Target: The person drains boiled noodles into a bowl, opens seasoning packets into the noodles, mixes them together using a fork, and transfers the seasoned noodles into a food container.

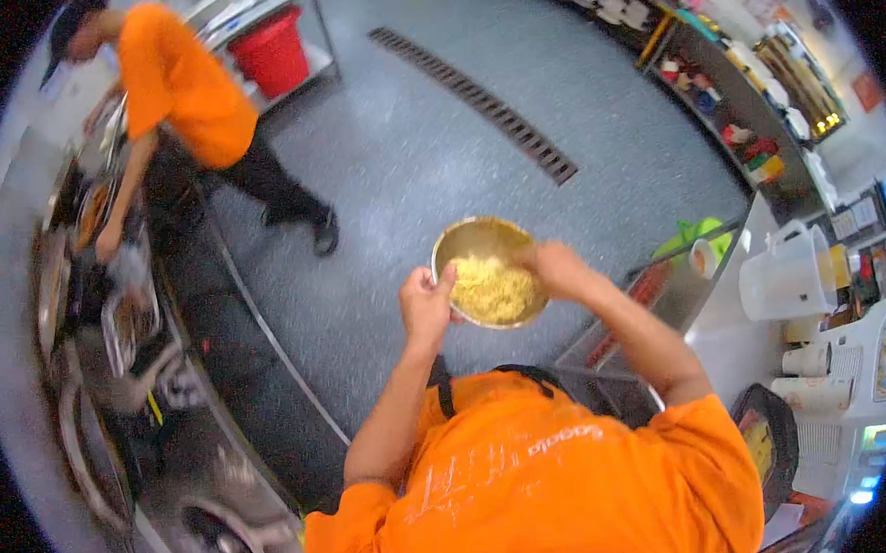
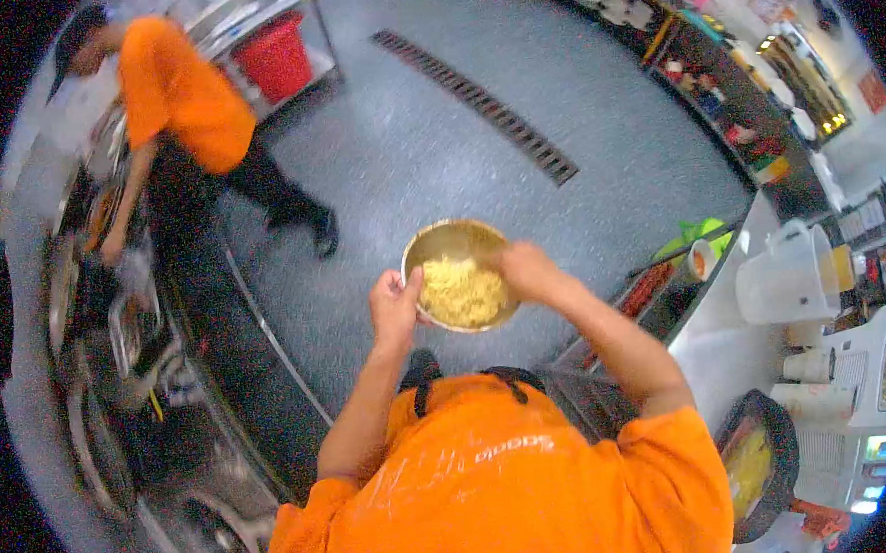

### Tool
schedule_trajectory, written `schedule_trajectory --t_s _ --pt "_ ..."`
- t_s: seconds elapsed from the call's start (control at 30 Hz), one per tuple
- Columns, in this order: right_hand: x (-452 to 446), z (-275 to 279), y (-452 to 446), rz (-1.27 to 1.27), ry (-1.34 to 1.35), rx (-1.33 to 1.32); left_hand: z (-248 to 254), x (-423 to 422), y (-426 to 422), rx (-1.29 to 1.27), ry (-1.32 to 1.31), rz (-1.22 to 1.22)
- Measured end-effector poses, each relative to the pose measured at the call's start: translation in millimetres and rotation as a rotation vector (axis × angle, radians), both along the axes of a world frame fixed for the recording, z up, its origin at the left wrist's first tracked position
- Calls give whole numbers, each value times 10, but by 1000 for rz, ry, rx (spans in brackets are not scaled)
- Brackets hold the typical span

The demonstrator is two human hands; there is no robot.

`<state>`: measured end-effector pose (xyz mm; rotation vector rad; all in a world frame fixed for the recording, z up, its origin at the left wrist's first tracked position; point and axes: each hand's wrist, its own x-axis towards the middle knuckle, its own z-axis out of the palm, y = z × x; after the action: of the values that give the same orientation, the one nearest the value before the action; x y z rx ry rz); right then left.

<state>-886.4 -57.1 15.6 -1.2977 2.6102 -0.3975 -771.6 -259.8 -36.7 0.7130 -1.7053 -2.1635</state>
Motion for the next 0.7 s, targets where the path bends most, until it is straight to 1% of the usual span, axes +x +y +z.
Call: schedule_trajectory --t_s 0.03,0.07,0.1,0.17,0.2,0.23,0.3,0.33,0.4,0.43,0.5,0.53,0.6,0.63,0.67,0.7 --pt "-100 66 43 40 -46 73 35 -280 -66 -49 -44 -56" --pt "-322 46 230 -24 -53 -35 48 -457 -54 -97 -118 -120" --pt "-510 72 296 -67 -67 -33 82 -713 -27 -96 -130 -164" --pt "-810 97 480 -448 51 156 147 -1256 74 -101 -85 -229" --pt "-823 -25 423 -470 10 268 73 -1528 43 -99 -76 -269" --pt "-876 -101 475 -403 7 303 10 -1870 140 -122 -105 -283" --pt "-1274 -98 527 -429 -29 47 -78 -2472 333 -138 -163 -329" --pt "-1527 -160 572 -466 -49 42 -71 -2785 405 -125 -158 -354" --pt "-2284 -214 749 -827 -32 -69 -63 -3450 606 -124 -127 -390" --pt "-2489 -214 858 -845 -30 -76 -60 -3737 727 -113 -116 -382" --pt "-2896 -167 1085 -646 -99 -101 -42 -4384 977 -116 -94 -392" --pt "-3253 -138 1225 -672 -93 -111 -86 -4718 1110 -152 -76 -397" --pt "-3799 -106 1509 -945 -44 -76 1 -5118 1353 -180 -88 -436" --pt "-3920 -72 1612 -962 -38 -63 53 -5341 1495 -126 -96 -436" --pt "-3999 -15 1689 -830 -9 -76 150 -5576 1656 -68 -92 -427" --pt "-4448 28 1953 -699 10 -70 159 -6132 1977 -37 -85 -436"
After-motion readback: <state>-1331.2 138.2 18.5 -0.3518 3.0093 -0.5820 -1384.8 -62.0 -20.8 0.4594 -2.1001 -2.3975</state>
